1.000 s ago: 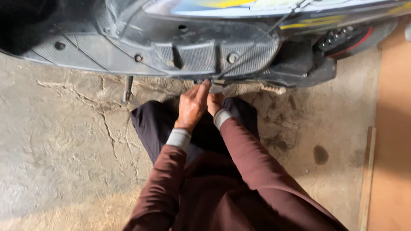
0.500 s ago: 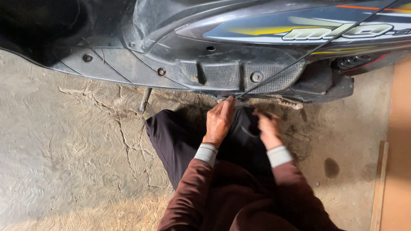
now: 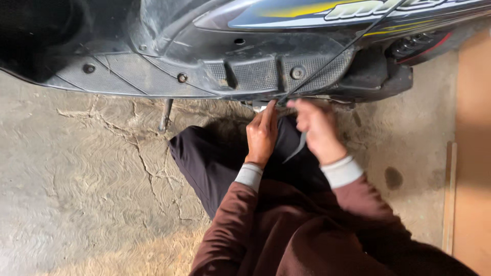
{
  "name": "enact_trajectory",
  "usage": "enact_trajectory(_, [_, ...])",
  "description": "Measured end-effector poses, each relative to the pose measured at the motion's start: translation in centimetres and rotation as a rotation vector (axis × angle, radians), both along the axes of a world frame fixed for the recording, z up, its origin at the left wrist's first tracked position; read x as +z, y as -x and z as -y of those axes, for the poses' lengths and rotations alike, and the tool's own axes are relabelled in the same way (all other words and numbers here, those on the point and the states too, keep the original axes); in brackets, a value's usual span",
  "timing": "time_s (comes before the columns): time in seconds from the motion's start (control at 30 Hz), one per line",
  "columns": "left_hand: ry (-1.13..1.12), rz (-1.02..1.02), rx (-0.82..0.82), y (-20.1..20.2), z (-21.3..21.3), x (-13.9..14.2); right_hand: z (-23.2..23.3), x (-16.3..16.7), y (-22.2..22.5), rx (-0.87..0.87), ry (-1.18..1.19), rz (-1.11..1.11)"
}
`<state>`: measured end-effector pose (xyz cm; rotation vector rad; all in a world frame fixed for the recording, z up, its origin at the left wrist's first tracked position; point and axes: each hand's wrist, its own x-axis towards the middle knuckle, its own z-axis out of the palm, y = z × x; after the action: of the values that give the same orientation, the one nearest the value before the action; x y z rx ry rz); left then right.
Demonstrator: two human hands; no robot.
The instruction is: The person secures a green plastic crate to the rear of a scooter using black straps. They thread the straps through the crate and around the scooter's frame, then tighten them by hand to hold the crate in place.
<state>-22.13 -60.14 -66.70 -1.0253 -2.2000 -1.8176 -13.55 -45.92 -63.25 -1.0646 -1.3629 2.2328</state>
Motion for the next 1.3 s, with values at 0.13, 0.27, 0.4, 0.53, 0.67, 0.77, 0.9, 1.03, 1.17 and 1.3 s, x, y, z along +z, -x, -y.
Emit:
enact_trajectory(0.13, [0.013, 0.308, 0.049, -1.8, 0.9, 1.4, 5.5, 0.8, -1.1, -0.067, -0.356, 0.217])
enact_trajectory(0.27, [-0.128, 0.218, 0.058, -1.5, 3.3, 2.2, 8.9, 1.8, -0.3, 0.119, -0.922, 0.301])
enact_trajectory(0.4, [-0.064, 0.245, -0.139, 0.4, 4.7, 1.9, 11.6, 3.0, 0.3, 0.216, -1.037, 0.156])
enact_trajectory(0.53, [-0.144, 0.17, -0.158, 1.7, 3.1, 1.3, 12.0, 5.4, -1.0, 0.318, -0.951, 0.34])
enact_trajectory(0.67, [-0.031, 0.176, -0.152, 2.3, 2.3, 0.3, 11.8, 6.9, -1.6, 0.374, -1.032, 0.271])
enact_trajectory(0.77, [-0.02, 0.039, -0.13, 2.7, 2.3, -0.3, 11.5, 7.1, -1.0, 0.385, -1.091, 0.167])
enact_trajectory(0.9, [0.056, -0.028, -0.104, 3.3, 2.3, -0.6, 10.4, 7.2, -0.6, 0.483, -1.015, 0.277])
enact_trajectory(1.03, [0.157, -0.116, 0.086, 3.0, 1.9, -0.4, 11.1, 8.1, -2.6, 0.527, -0.956, 0.286])
enact_trajectory(1.17, [0.197, -0.121, 0.104, 2.4, 1.9, -0.5, 13.1, 9.4, -5.1, 0.64, -0.949, 0.359])
enact_trajectory(1.3, [0.205, -0.123, 0.05, 2.9, 1.8, -1.3, 14.0, 10.4, -5.7, 0.587, -1.195, -0.009])
